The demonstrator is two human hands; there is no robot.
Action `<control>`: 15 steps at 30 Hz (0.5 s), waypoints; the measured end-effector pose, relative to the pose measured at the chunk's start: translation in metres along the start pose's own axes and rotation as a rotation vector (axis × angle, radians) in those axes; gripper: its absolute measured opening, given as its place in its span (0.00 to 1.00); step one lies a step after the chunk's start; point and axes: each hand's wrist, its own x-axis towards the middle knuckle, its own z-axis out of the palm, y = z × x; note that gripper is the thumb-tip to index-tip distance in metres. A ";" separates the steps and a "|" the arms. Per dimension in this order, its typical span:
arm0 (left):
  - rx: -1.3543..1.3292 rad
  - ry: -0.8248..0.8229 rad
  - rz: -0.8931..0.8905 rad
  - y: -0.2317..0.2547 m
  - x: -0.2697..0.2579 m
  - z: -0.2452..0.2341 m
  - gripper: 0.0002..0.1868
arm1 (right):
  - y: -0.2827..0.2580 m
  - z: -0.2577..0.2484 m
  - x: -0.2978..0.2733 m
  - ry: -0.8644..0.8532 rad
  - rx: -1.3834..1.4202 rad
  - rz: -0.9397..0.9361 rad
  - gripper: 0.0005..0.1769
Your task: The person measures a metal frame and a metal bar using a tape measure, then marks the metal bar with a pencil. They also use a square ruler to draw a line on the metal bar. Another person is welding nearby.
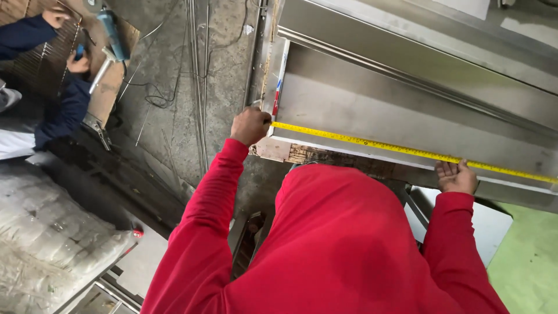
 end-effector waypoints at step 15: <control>0.085 0.103 0.085 -0.011 -0.006 0.019 0.13 | -0.005 0.009 -0.027 0.041 -0.022 -0.011 0.11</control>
